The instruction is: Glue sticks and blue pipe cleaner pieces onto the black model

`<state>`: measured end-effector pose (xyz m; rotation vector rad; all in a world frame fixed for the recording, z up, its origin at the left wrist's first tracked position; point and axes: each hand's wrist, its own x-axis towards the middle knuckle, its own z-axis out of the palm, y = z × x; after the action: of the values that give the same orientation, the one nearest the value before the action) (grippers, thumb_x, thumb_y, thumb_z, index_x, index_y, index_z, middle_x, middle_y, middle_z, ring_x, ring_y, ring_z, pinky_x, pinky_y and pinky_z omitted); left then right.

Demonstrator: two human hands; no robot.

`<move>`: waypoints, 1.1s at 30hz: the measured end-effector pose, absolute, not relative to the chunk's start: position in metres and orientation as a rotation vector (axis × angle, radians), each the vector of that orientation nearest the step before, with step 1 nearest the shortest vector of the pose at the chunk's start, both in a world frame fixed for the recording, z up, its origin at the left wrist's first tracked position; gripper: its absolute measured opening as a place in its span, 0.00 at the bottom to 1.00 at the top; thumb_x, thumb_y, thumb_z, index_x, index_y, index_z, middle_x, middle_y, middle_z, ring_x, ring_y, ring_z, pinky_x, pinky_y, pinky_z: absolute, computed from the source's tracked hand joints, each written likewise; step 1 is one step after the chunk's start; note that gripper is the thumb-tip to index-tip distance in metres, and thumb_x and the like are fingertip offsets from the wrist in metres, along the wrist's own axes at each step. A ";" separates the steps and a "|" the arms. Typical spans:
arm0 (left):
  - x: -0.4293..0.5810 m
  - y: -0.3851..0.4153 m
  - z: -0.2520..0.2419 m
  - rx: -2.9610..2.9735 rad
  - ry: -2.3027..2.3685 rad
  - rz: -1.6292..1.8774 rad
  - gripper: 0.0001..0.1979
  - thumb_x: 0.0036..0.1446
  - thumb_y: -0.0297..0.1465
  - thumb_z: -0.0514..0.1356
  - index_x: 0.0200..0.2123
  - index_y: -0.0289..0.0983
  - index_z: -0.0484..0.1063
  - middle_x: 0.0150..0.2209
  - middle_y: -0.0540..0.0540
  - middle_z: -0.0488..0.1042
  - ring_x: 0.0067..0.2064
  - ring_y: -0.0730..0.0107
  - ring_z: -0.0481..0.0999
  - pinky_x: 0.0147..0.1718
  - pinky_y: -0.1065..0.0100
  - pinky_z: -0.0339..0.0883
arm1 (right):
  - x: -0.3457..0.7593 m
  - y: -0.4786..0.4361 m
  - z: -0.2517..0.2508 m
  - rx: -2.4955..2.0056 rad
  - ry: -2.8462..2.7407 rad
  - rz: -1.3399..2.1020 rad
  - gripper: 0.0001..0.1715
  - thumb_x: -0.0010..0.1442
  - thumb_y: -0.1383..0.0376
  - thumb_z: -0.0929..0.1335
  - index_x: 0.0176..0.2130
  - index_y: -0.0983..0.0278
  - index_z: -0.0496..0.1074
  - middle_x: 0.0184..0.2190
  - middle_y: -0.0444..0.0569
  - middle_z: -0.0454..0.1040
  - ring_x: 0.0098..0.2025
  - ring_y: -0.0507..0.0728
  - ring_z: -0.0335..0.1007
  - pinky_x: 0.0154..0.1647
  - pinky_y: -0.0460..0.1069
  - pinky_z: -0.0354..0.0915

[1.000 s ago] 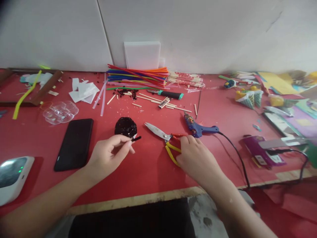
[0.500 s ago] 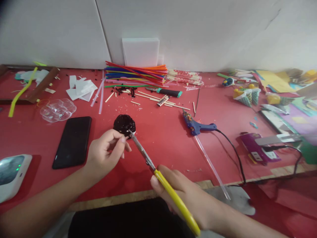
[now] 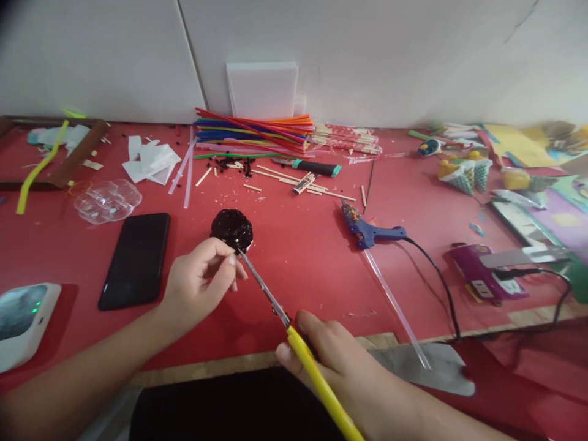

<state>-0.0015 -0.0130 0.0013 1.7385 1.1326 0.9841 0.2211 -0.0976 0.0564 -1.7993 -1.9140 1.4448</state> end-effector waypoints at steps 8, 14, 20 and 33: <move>0.000 -0.012 0.003 1.822 1.118 0.947 0.07 0.65 0.31 0.54 0.33 0.39 0.66 0.26 0.50 0.78 0.21 0.76 0.74 0.20 0.75 0.65 | 0.227 -0.102 0.048 -1.767 -1.908 1.421 0.34 0.65 0.37 0.57 0.32 0.60 0.70 0.24 0.50 0.73 0.24 0.54 0.67 0.22 0.48 0.64; 0.000 -0.011 0.004 1.909 1.109 0.936 0.07 0.66 0.30 0.54 0.34 0.39 0.69 0.26 0.51 0.77 0.22 0.76 0.74 0.22 0.74 0.66 | 0.227 -0.104 0.052 -1.800 -1.887 1.426 0.32 0.63 0.37 0.61 0.31 0.61 0.70 0.24 0.49 0.73 0.24 0.54 0.65 0.21 0.48 0.62; 0.003 -0.011 0.002 1.980 1.143 0.882 0.06 0.66 0.31 0.54 0.36 0.39 0.69 0.26 0.52 0.77 0.24 0.75 0.74 0.24 0.74 0.66 | 0.236 -0.108 0.042 -1.776 -1.829 1.480 0.29 0.63 0.40 0.65 0.30 0.62 0.70 0.24 0.45 0.71 0.23 0.50 0.63 0.20 0.45 0.59; 0.004 -0.011 0.001 1.973 1.140 0.855 0.05 0.67 0.30 0.54 0.38 0.38 0.68 0.26 0.52 0.78 0.24 0.74 0.75 0.24 0.73 0.64 | 0.237 -0.097 0.044 -1.862 -1.793 1.328 0.29 0.65 0.41 0.63 0.25 0.60 0.63 0.19 0.41 0.62 0.20 0.50 0.58 0.20 0.46 0.57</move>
<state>0.0041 -0.0110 0.0011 1.9734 1.1404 0.8550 0.2366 -0.0968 0.0442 -1.8623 -1.7927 1.3282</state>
